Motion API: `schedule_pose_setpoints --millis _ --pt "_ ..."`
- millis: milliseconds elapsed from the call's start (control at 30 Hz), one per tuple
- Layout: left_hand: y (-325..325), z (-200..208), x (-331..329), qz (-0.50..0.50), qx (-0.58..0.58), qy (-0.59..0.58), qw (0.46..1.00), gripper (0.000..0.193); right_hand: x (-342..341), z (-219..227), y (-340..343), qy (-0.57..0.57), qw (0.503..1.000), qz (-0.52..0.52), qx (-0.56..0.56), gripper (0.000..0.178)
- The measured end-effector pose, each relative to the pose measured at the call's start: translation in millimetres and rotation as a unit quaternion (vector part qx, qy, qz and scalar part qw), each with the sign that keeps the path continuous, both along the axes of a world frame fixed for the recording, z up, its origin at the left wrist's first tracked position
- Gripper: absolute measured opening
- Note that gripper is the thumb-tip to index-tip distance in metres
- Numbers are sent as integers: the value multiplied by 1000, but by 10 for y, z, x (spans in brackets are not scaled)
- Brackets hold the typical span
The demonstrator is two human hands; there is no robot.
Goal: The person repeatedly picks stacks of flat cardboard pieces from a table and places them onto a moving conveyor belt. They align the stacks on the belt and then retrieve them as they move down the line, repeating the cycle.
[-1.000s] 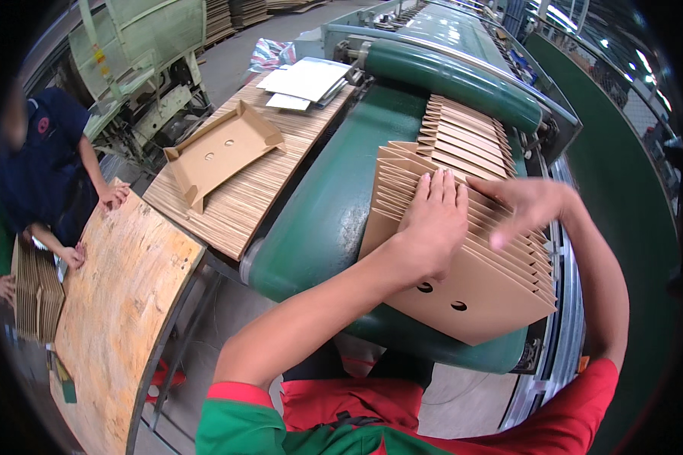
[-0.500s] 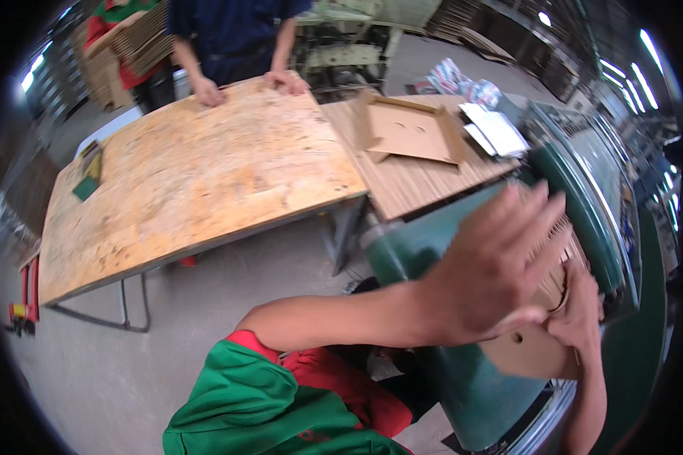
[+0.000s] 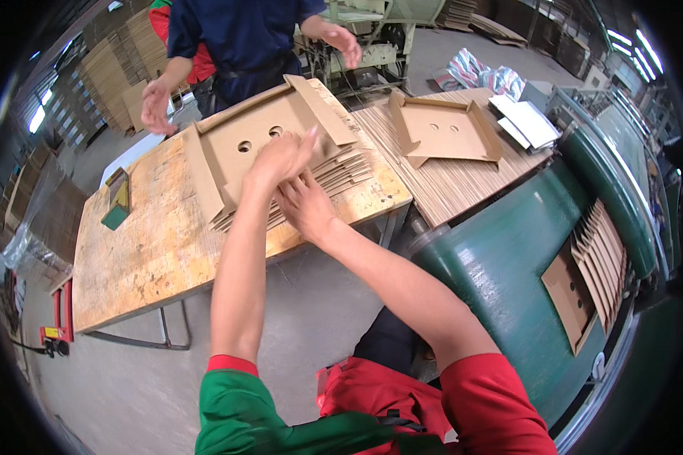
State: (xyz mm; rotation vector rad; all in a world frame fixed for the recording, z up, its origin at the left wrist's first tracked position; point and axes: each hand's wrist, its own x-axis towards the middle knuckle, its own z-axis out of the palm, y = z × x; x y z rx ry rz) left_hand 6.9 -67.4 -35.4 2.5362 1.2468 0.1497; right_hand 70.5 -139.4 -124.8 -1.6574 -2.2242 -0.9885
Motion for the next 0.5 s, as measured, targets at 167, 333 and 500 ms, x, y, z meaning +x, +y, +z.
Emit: schedule_pose_setpoints --millis 167,333,500 --pt "480 -639 24 -17 123 -94 988 87 194 66 -378 189 945 17 -267 39" --pt "714 -865 -5 -30 209 -56 976 72 915 -484 -2032 356 928 90 -53 33" --pt "388 -570 100 23 45 -68 996 67 2065 -837 -4620 244 895 -359 99 86"
